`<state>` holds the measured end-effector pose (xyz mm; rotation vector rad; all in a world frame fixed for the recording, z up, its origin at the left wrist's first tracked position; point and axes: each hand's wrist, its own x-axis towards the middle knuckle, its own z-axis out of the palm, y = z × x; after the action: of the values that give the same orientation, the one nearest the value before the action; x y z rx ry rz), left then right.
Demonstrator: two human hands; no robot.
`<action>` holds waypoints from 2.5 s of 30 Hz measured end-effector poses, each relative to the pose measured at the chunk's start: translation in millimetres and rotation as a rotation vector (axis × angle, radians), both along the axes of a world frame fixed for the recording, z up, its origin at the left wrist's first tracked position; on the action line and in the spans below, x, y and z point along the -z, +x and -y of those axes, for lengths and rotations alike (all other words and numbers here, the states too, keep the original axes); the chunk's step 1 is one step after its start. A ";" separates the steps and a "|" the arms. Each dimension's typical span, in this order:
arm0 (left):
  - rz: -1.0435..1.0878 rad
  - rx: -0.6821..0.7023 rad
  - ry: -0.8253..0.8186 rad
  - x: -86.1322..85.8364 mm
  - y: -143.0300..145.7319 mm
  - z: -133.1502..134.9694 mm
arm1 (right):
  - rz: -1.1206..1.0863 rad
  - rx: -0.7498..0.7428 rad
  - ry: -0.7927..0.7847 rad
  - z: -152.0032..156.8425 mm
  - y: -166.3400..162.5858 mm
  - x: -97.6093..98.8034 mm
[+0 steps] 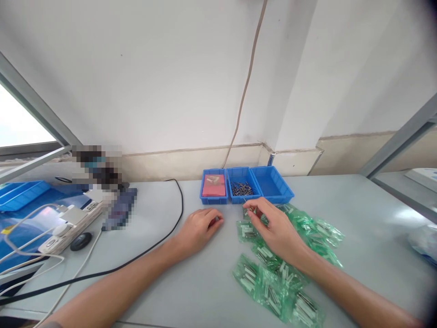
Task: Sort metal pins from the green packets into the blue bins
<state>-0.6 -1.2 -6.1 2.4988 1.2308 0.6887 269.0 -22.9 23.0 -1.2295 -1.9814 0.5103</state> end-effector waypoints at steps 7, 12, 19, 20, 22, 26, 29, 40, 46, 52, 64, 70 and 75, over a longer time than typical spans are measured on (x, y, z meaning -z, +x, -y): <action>-0.023 -0.015 -0.001 -0.4 0.4 0.9 | -0.003 0.023 -0.034 -0.7 0.6 2.7; -0.029 -0.018 0.013 1.4 0.0 0.2 | -0.009 0.028 -0.054 -0.1 -0.4 1.9; -0.045 -0.030 0.008 -0.3 0.8 1.0 | -0.050 0.027 -0.088 0.7 -1.0 0.4; -0.051 -0.033 0.006 -0.4 0.8 1.1 | -0.053 0.029 -0.098 0.9 -0.8 0.0; -0.063 -0.035 0.003 -0.1 0.6 1.2 | -0.053 0.026 -0.110 1.0 -0.2 -0.7; -0.081 -0.033 0.008 1.9 0.1 0.5 | -0.062 0.002 -0.145 1.1 1.1 -0.5; -0.084 -0.036 0.010 2.9 -0.1 -0.1 | -0.089 0.004 -0.194 2.2 1.3 -0.3; -0.082 -0.055 -0.012 2.1 -0.3 -1.2 | -0.098 0.079 -0.249 3.3 0.5 -1.8; -0.068 -0.078 -0.029 0.8 -1.0 -0.5 | -0.065 0.067 -0.154 2.3 0.8 -0.7; -0.075 -0.099 -0.046 -1.0 0.0 0.1 | -0.031 0.021 -0.133 0.7 0.9 0.0; -0.098 -0.116 -0.041 -3.5 0.7 0.4 | -0.001 0.021 -0.105 0.7 0.6 -1.0; -0.099 -0.127 -0.044 -4.0 1.0 0.1 | 0.015 0.023 -0.088 -0.5 0.7 -0.2; -0.103 -0.133 -0.043 -4.4 1.7 0.2 | 0.014 0.022 -0.095 -0.6 0.8 0.7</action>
<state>1.1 -1.3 -1.6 2.4621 1.4431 0.5643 269.8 -22.3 22.3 -1.3146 -1.9731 0.5917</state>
